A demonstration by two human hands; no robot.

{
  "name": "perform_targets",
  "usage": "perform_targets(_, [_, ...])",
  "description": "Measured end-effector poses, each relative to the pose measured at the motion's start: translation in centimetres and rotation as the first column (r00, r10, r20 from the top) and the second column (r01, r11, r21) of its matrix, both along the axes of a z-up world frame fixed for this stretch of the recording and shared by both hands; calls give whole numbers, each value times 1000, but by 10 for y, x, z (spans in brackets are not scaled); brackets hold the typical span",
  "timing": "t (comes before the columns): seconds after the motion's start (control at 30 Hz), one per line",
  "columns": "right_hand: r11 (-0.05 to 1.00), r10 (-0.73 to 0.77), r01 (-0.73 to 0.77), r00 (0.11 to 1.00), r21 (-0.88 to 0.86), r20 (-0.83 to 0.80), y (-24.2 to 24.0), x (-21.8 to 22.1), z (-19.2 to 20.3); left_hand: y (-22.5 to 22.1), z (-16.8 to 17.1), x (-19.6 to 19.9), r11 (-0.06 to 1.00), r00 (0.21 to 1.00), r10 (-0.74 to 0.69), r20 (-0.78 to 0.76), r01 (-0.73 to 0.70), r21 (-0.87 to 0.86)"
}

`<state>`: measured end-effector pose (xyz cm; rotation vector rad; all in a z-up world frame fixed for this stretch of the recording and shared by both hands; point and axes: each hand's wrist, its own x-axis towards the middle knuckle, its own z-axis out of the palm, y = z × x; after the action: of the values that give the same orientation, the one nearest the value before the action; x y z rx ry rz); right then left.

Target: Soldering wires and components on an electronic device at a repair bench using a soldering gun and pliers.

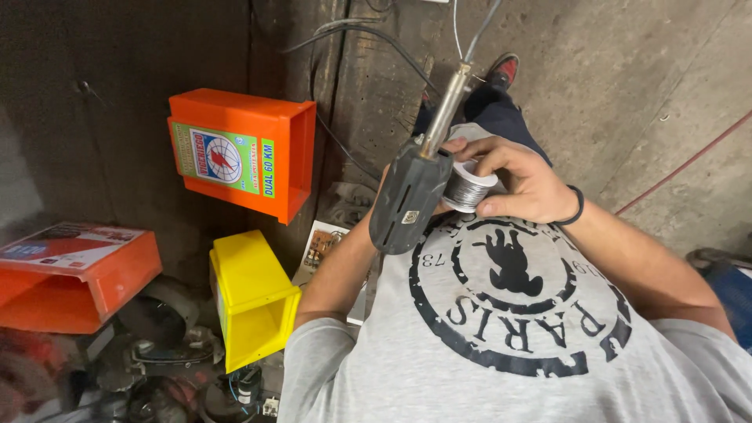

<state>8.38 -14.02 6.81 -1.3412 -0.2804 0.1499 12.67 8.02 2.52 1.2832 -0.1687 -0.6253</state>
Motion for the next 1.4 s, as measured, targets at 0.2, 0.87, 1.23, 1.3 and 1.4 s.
perform_targets(0.2, [946, -68, 90, 994, -310, 83, -15, -13, -4, 1, 0, -6, 999, 1000, -1, -25, 0, -38])
perform_targets(0.87, [577, 513, -86, 812, -812, 279, -11, 22, 69, 27, -63, -45, 994, 982, -93, 165, 81, 79])
perform_targets(1.23, [737, 252, 150, 844, -659, 474, -24, -5, 46, 29, -39, -11, 953, 959, -282, 8, 282, -109])
perform_targets(1.3, [771, 182, 183, 854, -610, 487, -27, -13, 36, 33, -40, -10, 951, 963, -269, -25, 262, -162])
perform_targets(1.4, [784, 62, 284, 849, -552, 525, -31, -22, 22, 34, -44, -9, 975, 985, -117, 123, 137, -174])
